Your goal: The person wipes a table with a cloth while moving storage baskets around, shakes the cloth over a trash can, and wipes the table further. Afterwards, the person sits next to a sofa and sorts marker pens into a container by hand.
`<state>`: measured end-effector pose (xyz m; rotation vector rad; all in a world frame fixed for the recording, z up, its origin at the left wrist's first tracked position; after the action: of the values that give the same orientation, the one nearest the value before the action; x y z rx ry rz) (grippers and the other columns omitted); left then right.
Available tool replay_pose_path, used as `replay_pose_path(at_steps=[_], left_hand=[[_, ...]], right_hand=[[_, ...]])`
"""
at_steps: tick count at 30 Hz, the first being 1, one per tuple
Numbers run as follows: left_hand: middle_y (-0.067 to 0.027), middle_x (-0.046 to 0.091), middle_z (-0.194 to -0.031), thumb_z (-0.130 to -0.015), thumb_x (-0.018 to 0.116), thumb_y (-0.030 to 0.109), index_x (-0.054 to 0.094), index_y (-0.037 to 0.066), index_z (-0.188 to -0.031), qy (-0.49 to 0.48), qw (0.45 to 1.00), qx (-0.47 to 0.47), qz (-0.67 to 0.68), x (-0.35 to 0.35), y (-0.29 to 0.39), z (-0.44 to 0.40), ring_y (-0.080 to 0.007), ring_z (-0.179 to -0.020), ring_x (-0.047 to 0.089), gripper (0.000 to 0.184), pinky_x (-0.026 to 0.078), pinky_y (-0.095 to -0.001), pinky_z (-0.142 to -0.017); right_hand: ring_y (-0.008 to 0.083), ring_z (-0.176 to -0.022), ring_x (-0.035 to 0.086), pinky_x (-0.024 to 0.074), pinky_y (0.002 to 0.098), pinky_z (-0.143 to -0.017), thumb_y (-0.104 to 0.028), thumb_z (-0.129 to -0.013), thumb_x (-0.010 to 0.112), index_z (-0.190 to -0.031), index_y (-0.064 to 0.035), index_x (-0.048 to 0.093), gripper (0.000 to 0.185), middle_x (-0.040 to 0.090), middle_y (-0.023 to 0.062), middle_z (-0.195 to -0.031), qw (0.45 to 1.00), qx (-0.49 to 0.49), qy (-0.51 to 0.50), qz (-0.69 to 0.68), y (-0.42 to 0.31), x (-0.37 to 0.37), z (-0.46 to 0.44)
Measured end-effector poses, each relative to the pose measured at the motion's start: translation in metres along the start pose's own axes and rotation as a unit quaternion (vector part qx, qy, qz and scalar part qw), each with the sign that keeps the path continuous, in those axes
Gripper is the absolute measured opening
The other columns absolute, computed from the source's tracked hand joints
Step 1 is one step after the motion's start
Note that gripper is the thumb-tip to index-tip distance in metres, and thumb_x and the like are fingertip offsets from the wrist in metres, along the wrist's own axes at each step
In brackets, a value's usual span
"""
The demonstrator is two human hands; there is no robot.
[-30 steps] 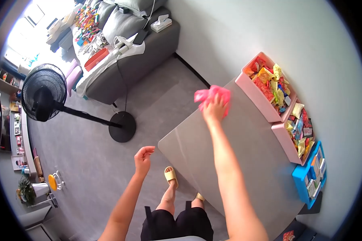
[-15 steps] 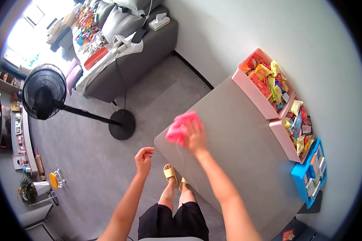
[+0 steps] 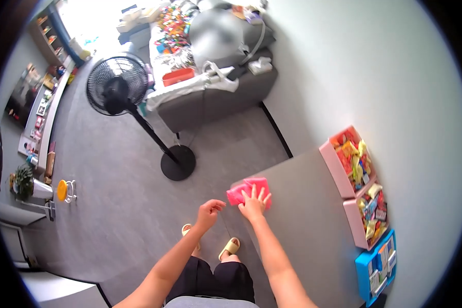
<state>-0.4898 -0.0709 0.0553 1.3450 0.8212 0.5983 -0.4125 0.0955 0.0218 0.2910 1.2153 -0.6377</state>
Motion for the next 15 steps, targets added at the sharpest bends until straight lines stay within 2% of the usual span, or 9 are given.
replay_pose_path(at_steps=[1,4,6,8,11,15], left_hand=[[-0.0086,0.066,-0.085,-0.07,0.039,-0.011,0.066,0.005,-0.088,0.003,1.0,0.003,-0.002,-0.014,0.002,0.0,-0.016,-0.07,0.064,0.036,0.049,-0.0268,-0.063],[-0.0102,0.066,-0.083,-0.072,0.04,-0.009,0.066,0.004,-0.088,0.024,1.0,0.006,-0.019,-0.072,-0.001,0.001,-0.0176,-0.07,0.065,0.034,0.05,-0.0277,-0.063],[-0.0114,0.066,-0.082,-0.073,0.04,-0.008,0.066,0.003,-0.088,0.058,0.998,0.003,-0.014,-0.129,-0.013,0.003,-0.0184,-0.069,0.065,0.032,0.05,-0.0284,-0.062],[-0.0119,0.066,-0.082,-0.073,0.04,-0.008,0.066,0.003,-0.088,0.097,0.995,-0.001,-0.023,-0.201,-0.024,0.01,-0.0188,-0.068,0.066,0.031,0.05,-0.0289,-0.062],[-0.0117,0.066,-0.082,-0.074,0.04,-0.008,0.066,0.002,-0.088,0.155,0.986,-0.017,-0.06,-0.331,-0.038,0.02,-0.0186,-0.068,0.066,0.031,0.051,-0.0289,-0.062],[-0.0113,0.067,-0.083,-0.074,0.04,-0.008,0.066,0.001,-0.088,0.212,0.973,-0.056,-0.072,-0.487,-0.049,0.045,-0.0176,-0.069,0.066,0.031,0.051,-0.0278,-0.062]], right_hand=[[0.0393,-0.136,0.021,0.0124,0.0632,-0.107,-0.034,-0.073,0.062,-0.131,-0.0218,0.051,0.06,0.028,0.0138,-0.147,0.998,0.023,0.05,-0.014,-0.014,-0.014,0.003],[0.0389,-0.133,0.027,0.0164,0.0627,-0.106,-0.032,-0.074,0.06,-0.125,-0.0164,0.055,0.054,0.037,0.0136,-0.142,0.98,-0.043,0.178,-0.078,-0.102,-0.036,0.006],[0.0326,-0.129,0.036,0.0209,0.0619,-0.104,-0.027,-0.077,0.055,-0.121,-0.016,0.057,0.045,0.047,0.007,-0.134,0.973,-0.112,0.145,-0.14,-0.183,-0.028,0.004],[0.0291,-0.125,0.042,0.0213,0.0606,-0.105,-0.026,-0.078,0.054,-0.118,-0.0156,0.059,0.042,0.054,0.0059,-0.127,0.963,-0.153,0.098,-0.2,-0.263,-0.006,-0.003],[0.0256,-0.12,0.047,0.0254,0.0575,-0.103,-0.025,-0.078,0.054,-0.113,-0.0152,0.062,0.037,0.06,0.0061,-0.119,0.955,-0.196,0.055,-0.216,-0.39,0.021,-0.017],[0.0264,-0.104,0.056,0.0376,0.0428,-0.09,-0.023,-0.078,0.055,-0.104,-0.0146,0.065,0.03,0.064,0.0096,-0.103,0.924,-0.278,0.013,-0.262,-0.56,0.025,-0.015]])
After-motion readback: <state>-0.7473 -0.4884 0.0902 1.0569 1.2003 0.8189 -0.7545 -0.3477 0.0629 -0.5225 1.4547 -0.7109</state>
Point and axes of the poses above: each hand's wrist, its own z-axis away from the middle knuckle, its own x-axis out of the palm, y = z × x, the point moved 9 cm from there along -z, towards the middle knuckle
